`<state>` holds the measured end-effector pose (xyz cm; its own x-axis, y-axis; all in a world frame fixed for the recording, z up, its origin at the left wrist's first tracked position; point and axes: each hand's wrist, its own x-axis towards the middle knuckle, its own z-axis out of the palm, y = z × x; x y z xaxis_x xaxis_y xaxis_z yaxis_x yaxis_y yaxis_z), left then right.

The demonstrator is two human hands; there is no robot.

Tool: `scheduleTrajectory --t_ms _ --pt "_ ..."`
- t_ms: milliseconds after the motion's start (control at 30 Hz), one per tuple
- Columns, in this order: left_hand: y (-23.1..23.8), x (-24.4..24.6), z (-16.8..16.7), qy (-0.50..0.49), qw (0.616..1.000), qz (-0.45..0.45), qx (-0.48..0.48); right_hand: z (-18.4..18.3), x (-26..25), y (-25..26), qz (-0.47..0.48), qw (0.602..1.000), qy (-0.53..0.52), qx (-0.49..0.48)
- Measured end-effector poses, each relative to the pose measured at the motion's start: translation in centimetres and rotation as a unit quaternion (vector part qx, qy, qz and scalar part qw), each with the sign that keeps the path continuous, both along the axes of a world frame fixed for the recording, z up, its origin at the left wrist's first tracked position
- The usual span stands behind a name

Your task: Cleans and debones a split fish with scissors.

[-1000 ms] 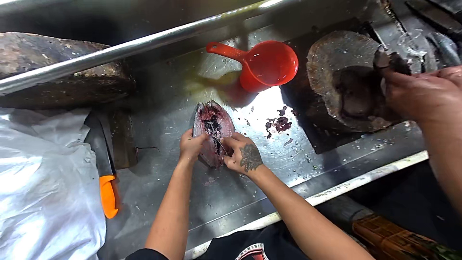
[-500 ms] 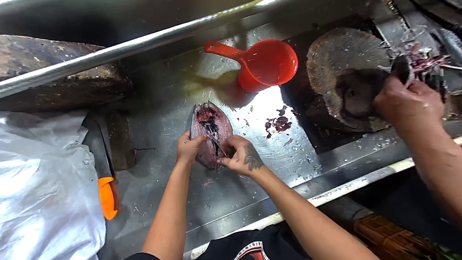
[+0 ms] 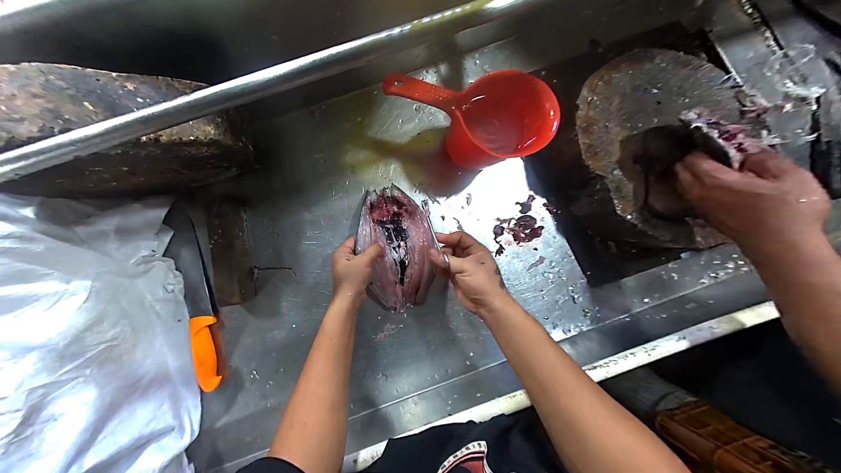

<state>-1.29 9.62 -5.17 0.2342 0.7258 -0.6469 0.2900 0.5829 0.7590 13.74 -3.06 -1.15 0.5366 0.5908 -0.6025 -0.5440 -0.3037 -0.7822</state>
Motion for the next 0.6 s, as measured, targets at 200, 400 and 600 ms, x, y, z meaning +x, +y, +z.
scheduleTrajectory --t_ms 200,400,600 --pt "-0.1 0.9 -0.3 0.06 0.997 -0.01 0.044 0.1 -0.9 -1.9 0.29 0.918 -0.259 -0.076" --pt "-0.3 0.3 0.1 0.011 1.0 -0.003 0.004 0.6 -1.4 -0.7 0.431 0.803 -0.389 -0.136" --pt "-0.3 0.0 0.2 0.005 0.999 -0.026 0.024 1.0 1.2 -0.5 0.276 0.922 -0.249 -0.106"
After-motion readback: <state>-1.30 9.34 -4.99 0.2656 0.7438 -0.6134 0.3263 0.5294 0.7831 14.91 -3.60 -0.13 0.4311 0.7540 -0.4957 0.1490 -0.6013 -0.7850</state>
